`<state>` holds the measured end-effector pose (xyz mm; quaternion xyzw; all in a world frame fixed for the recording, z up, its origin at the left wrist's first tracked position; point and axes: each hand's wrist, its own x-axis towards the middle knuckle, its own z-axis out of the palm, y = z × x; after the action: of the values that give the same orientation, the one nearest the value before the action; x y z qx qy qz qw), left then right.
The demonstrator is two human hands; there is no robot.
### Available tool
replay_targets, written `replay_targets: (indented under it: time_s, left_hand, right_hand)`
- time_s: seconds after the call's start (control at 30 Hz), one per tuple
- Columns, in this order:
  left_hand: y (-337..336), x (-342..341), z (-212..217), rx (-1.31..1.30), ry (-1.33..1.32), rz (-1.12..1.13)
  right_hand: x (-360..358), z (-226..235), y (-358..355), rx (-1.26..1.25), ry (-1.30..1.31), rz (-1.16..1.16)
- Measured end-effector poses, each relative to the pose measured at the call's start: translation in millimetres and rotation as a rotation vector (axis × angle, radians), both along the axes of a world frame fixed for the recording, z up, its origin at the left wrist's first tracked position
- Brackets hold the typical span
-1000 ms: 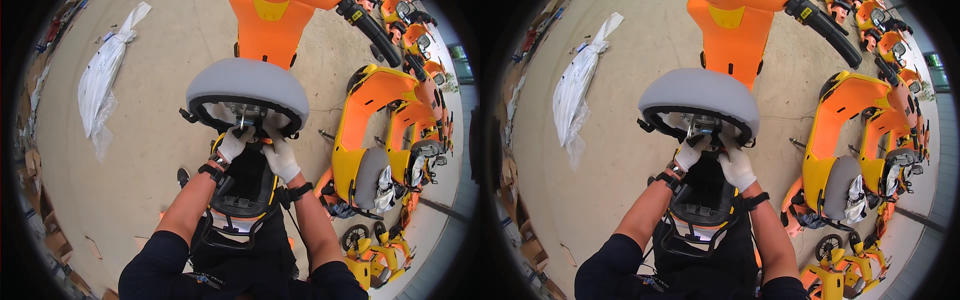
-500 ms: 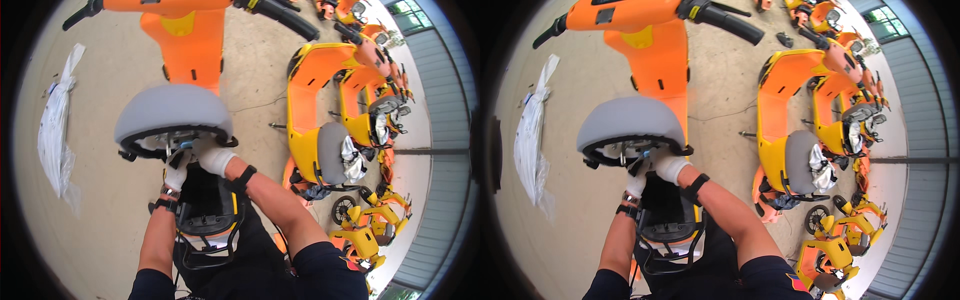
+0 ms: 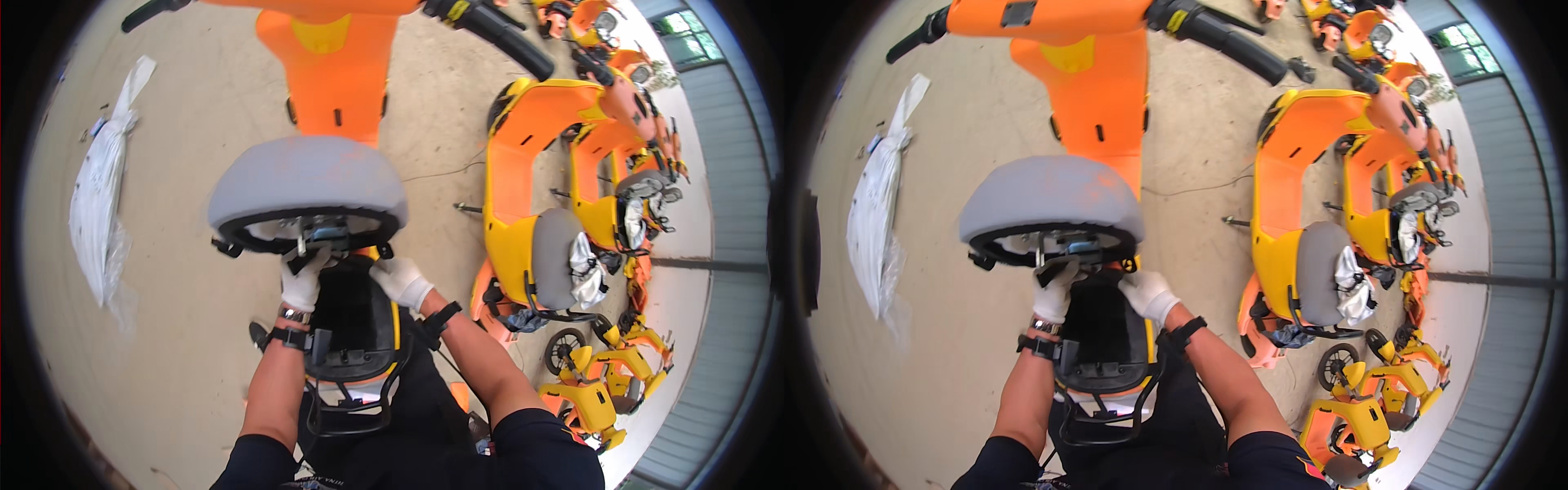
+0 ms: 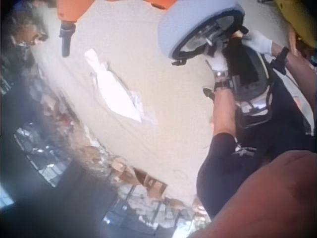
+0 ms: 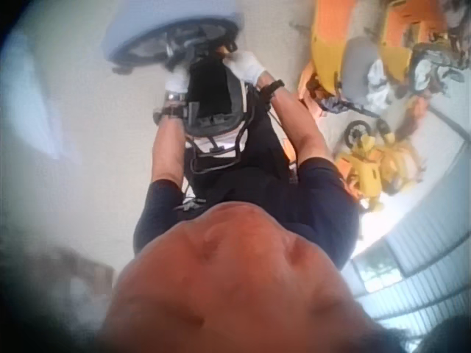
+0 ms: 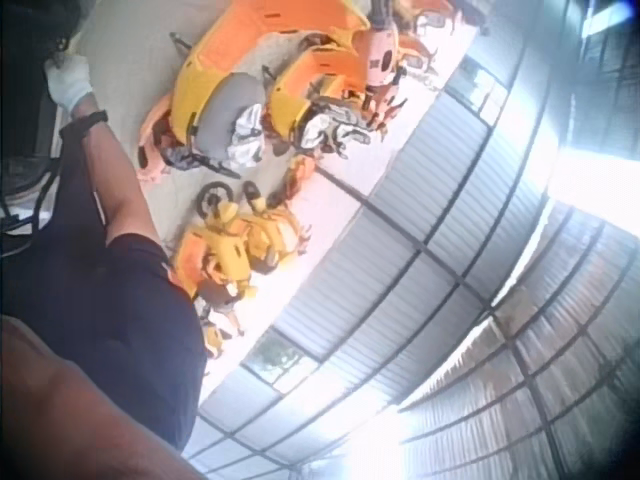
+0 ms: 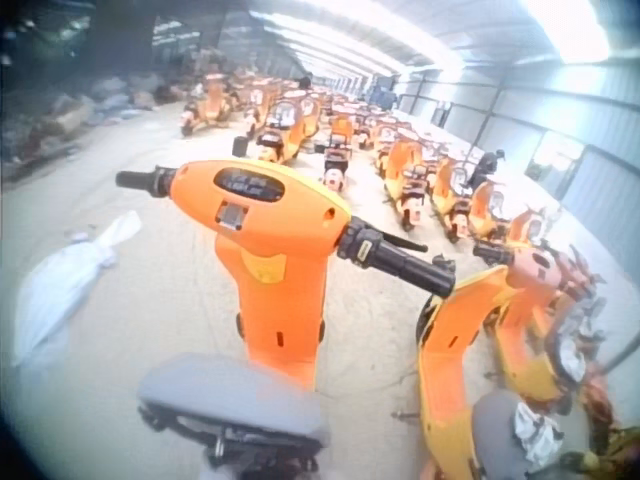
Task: The person fits a silver inner liner and a grey fabric cover onto a plastic scooter seat base by hand, then aligns the finished seat assembly and attaches it to the rear of an orange scooter.
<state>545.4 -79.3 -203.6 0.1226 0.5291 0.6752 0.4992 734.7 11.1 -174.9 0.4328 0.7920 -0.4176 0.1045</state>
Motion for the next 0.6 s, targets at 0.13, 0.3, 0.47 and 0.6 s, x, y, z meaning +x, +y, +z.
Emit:
replay_targets:
  time_s: [0.13,0.3,0.47,0.6]
  left_hand:
    - [-1.8,6.2,-9.2,0.007,0.048,-0.056]
    - [-1.5,-6.7,-9.1,0.068,0.361,-0.165]
    - [-0.4,-8.9,-17.7,0.087,0.251,-0.181]
    - [1.3,-7.8,-27.9,0.070,0.334,-0.222]
  right_hand:
    - [-11.3,-74.9,-2.9,0.217,0.164,-0.145]
    - [-31.9,-82.8,-9.1,0.374,0.130,-0.054]
    - [-36.1,-23.5,-10.7,0.349,0.116,0.033]
    - [-51.2,5.5,-0.7,0.420,0.290,0.018]
